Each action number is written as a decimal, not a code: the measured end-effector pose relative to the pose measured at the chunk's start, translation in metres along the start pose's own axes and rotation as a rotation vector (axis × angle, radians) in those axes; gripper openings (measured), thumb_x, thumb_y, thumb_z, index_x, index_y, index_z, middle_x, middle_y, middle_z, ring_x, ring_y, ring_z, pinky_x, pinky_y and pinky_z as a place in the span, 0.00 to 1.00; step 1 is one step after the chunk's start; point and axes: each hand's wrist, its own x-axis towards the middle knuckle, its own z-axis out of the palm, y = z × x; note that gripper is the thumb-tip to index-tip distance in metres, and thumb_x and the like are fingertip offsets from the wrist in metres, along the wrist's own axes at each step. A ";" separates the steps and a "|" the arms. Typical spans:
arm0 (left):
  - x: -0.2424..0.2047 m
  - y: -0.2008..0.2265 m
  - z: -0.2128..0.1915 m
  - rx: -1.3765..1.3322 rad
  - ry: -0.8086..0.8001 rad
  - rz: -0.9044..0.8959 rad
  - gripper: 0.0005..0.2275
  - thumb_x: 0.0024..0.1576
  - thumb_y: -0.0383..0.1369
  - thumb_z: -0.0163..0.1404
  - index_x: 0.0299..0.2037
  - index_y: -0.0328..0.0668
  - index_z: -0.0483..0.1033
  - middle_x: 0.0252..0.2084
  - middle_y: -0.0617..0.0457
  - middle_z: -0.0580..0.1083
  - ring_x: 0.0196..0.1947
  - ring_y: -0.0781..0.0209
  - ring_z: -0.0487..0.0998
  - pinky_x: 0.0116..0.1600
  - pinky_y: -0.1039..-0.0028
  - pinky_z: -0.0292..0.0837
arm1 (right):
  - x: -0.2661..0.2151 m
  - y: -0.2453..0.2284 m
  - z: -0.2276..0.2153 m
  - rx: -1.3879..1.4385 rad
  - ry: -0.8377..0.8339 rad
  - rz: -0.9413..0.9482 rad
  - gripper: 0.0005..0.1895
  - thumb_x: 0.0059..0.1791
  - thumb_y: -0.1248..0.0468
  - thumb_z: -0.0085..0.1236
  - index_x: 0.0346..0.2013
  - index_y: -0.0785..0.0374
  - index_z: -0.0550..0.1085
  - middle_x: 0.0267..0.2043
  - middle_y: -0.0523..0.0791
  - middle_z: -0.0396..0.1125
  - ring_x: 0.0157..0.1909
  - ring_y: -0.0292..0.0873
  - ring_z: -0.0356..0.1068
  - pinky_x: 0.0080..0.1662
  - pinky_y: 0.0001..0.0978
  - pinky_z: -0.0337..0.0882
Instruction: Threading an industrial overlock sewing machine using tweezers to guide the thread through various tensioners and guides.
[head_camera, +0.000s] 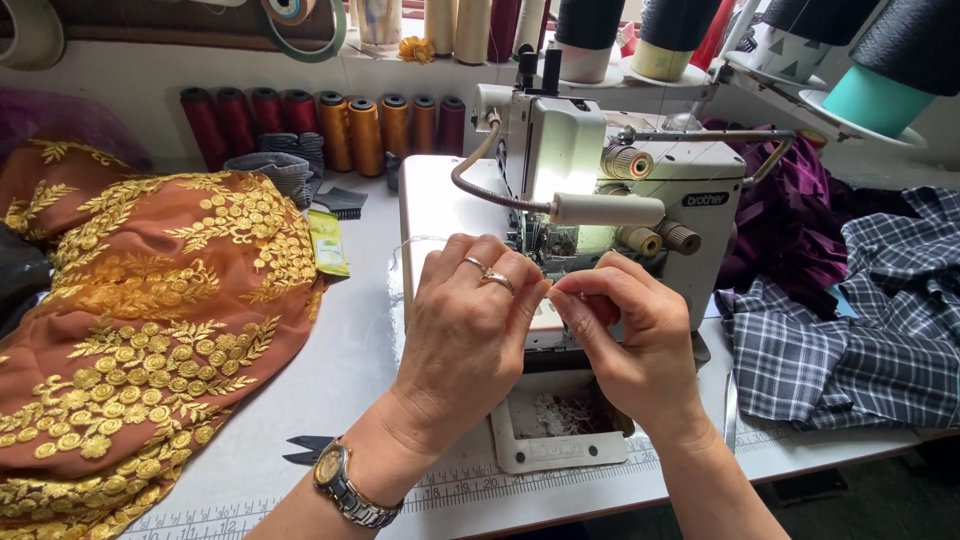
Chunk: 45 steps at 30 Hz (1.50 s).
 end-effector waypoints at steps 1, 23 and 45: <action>0.000 -0.001 0.000 0.000 0.000 0.000 0.04 0.58 0.28 0.48 0.31 0.39 0.69 0.31 0.51 0.69 0.36 0.50 0.67 0.42 0.65 0.60 | 0.000 0.000 0.000 0.000 0.000 0.000 0.01 0.47 0.71 0.57 0.31 0.66 0.73 0.24 0.42 0.58 0.24 0.33 0.52 0.27 0.20 0.55; -0.004 0.035 -0.084 -0.509 -0.181 -0.072 0.09 0.56 0.26 0.50 0.46 0.40 0.75 0.36 0.47 0.71 0.36 0.57 0.77 0.46 0.73 0.74 | 0.000 -0.007 -0.006 -0.111 -0.049 -0.019 0.01 0.46 0.71 0.58 0.31 0.64 0.73 0.23 0.41 0.57 0.25 0.35 0.53 0.30 0.22 0.57; 0.006 -0.031 -0.011 -0.216 -0.279 0.080 0.05 0.58 0.32 0.49 0.31 0.44 0.72 0.29 0.56 0.69 0.31 0.55 0.66 0.37 0.66 0.59 | 0.003 -0.006 -0.006 -0.181 -0.102 -0.031 0.02 0.47 0.67 0.57 0.29 0.63 0.74 0.23 0.40 0.62 0.27 0.36 0.55 0.34 0.23 0.60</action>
